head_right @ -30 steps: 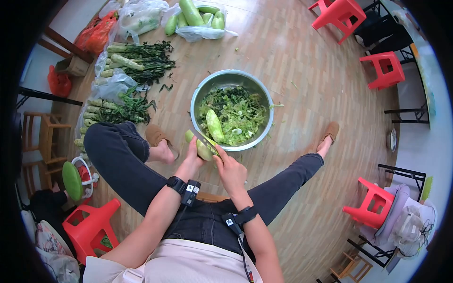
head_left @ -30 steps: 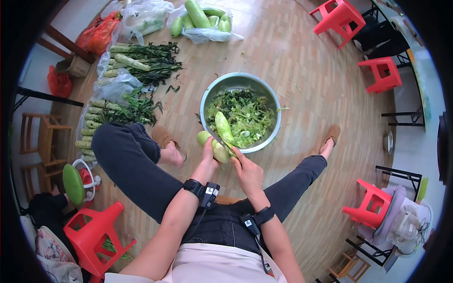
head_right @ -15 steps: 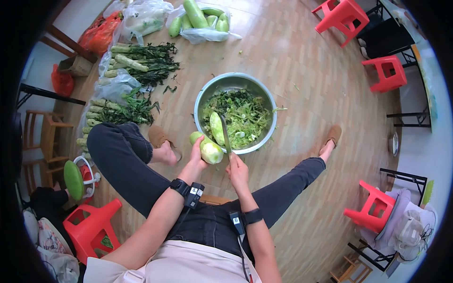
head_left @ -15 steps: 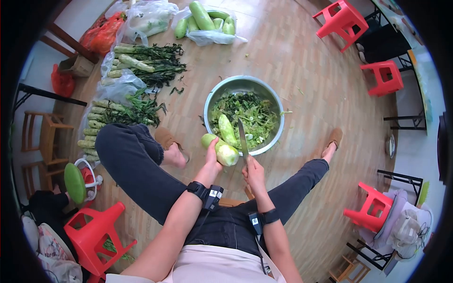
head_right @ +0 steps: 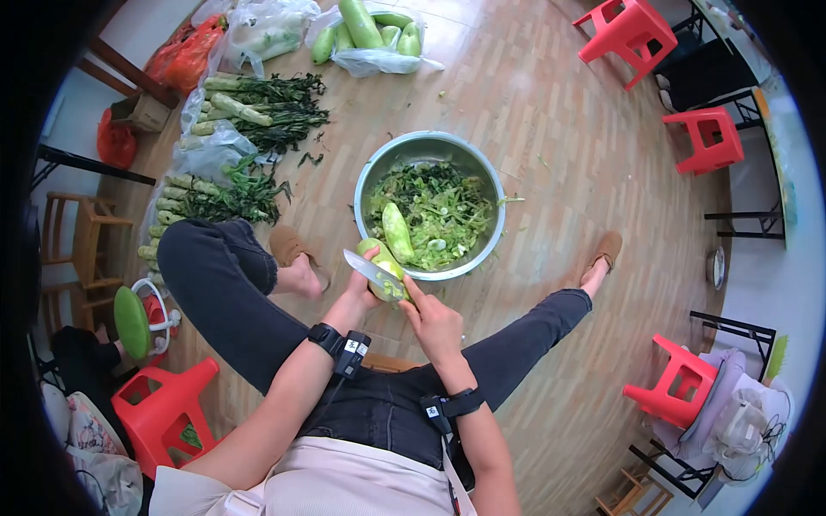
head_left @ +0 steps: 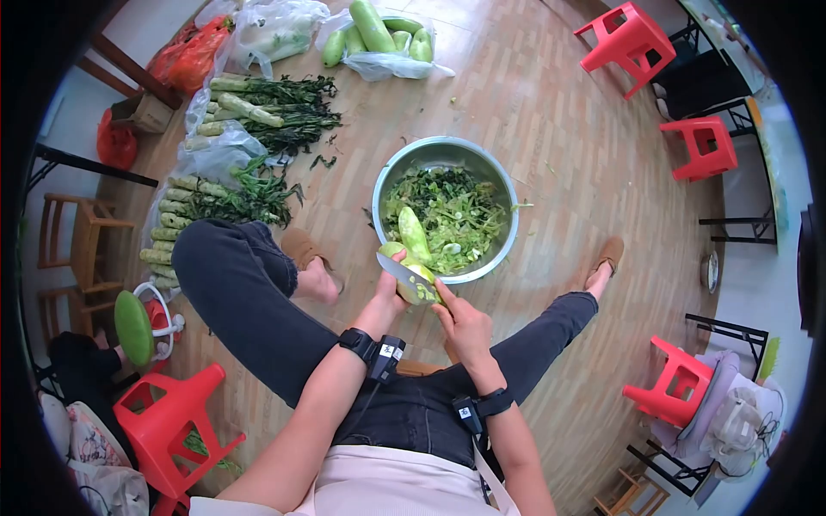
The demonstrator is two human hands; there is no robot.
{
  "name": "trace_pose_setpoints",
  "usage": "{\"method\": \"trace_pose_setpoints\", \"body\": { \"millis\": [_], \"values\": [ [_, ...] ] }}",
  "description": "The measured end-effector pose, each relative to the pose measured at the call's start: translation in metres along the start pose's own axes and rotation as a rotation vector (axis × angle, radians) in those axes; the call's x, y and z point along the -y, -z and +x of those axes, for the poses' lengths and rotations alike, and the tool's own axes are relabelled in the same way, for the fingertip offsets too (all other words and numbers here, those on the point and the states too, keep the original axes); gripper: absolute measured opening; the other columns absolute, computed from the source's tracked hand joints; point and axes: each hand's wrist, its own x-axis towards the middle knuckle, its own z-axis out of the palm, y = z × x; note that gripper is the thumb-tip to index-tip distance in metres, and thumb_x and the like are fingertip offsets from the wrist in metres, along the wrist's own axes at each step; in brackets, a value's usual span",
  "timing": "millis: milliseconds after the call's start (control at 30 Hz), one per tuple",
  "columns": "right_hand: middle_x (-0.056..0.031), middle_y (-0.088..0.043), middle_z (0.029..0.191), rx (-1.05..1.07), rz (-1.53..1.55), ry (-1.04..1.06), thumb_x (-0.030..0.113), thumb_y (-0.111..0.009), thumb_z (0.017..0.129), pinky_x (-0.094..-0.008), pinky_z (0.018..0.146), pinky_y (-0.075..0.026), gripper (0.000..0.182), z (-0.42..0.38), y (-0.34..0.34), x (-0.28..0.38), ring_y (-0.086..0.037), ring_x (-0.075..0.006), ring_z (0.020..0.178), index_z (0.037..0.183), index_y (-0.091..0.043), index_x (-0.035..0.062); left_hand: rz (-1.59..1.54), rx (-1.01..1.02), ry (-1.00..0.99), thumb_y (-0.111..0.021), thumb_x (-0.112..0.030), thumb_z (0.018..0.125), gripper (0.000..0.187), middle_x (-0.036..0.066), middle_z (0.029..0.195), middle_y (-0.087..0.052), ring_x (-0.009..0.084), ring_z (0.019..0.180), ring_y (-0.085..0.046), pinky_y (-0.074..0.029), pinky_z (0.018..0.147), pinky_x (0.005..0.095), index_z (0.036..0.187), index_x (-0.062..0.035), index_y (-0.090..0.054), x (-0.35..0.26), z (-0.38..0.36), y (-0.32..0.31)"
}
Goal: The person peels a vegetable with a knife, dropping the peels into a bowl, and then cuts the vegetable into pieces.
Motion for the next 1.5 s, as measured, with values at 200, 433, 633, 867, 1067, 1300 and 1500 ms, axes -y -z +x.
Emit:
{"method": "trace_pose_setpoints", "body": {
  "millis": [200,433,633,867,1067,1300,1500],
  "values": [
    [-0.0066,-0.052,0.06,-0.015,0.025,-0.057,0.026,-0.06,0.08,-0.0317,0.049,-0.042,0.038,0.004,0.003,0.009,-0.053,-0.0213,0.051,0.118,-0.054,0.0221,0.009,0.018,0.027,-0.05,-0.044,0.08,0.046,0.011,0.095,-0.059,0.0246,0.086,-0.058,-0.047,0.077,0.0409,0.106,-0.0073,-0.05,0.001,-0.004,-0.007],
    [-0.0061,-0.049,0.052,-0.048,0.088,-0.209,0.031,-0.052,0.086,-0.0275,0.043,-0.038,0.028,0.011,-0.007,0.015,-0.049,-0.0178,0.043,0.108,-0.061,0.0149,-0.018,-0.067,0.067,-0.048,-0.046,0.081,0.046,0.009,0.096,-0.06,0.0246,0.088,-0.058,-0.046,0.079,0.0401,0.107,-0.0096,-0.051,0.001,0.002,0.004],
    [0.0024,-0.041,0.05,0.169,1.322,-0.939,0.038,-0.041,0.092,-0.0197,0.037,-0.028,0.04,0.016,-0.013,0.003,-0.036,-0.0043,0.04,0.107,-0.054,0.0038,-0.049,-0.098,-0.016,-0.052,-0.045,0.079,0.045,0.009,0.098,-0.06,0.0237,0.086,-0.059,-0.048,0.077,0.0411,0.106,-0.0096,-0.052,-0.003,-0.001,0.0],
    [-0.0089,-0.051,0.055,0.122,0.454,-0.333,0.03,-0.05,0.087,-0.0293,0.048,-0.041,0.041,0.006,0.0,-0.004,-0.052,-0.016,0.049,0.127,-0.044,0.0215,0.01,-0.019,-0.026,-0.054,-0.039,0.08,0.046,0.01,0.094,-0.06,0.0243,0.084,-0.06,-0.048,0.078,0.0413,0.112,-0.007,-0.049,-0.001,0.004,0.003],
    [-0.0103,-0.06,0.069,0.232,0.14,-0.153,0.03,-0.054,0.083,-0.0339,0.055,-0.046,0.04,0.004,0.02,0.008,-0.059,-0.0269,0.062,0.122,-0.049,0.0247,0.15,-0.06,-0.11,-0.054,-0.042,0.08,0.048,0.012,0.087,-0.059,0.0243,0.077,-0.06,-0.051,0.067,0.0375,0.108,-0.0032,-0.047,-0.001,-0.004,-0.004],
    [-0.0094,-0.061,0.071,0.256,0.159,-0.069,0.032,-0.055,0.083,-0.0345,0.055,-0.047,0.038,0.004,0.025,0.004,-0.06,-0.0253,0.062,0.12,-0.052,0.0252,0.177,-0.009,-0.071,-0.05,-0.046,0.082,0.048,0.014,0.076,-0.059,0.0258,0.065,-0.06,-0.051,0.059,0.0372,0.099,-0.0011,-0.049,-0.001,0.001,-0.001],
    [-0.0089,-0.061,0.069,0.218,0.094,-0.067,0.034,-0.055,0.083,-0.0339,0.053,-0.046,0.038,0.003,0.022,0.006,-0.059,-0.025,0.059,0.12,-0.051,0.0267,0.173,-0.024,-0.086,-0.052,-0.044,0.082,0.044,0.01,0.078,-0.059,0.0209,0.064,-0.06,-0.051,0.058,0.034,0.1,-0.0036,-0.05,-0.002,-0.009,-0.012]
  ]
}}
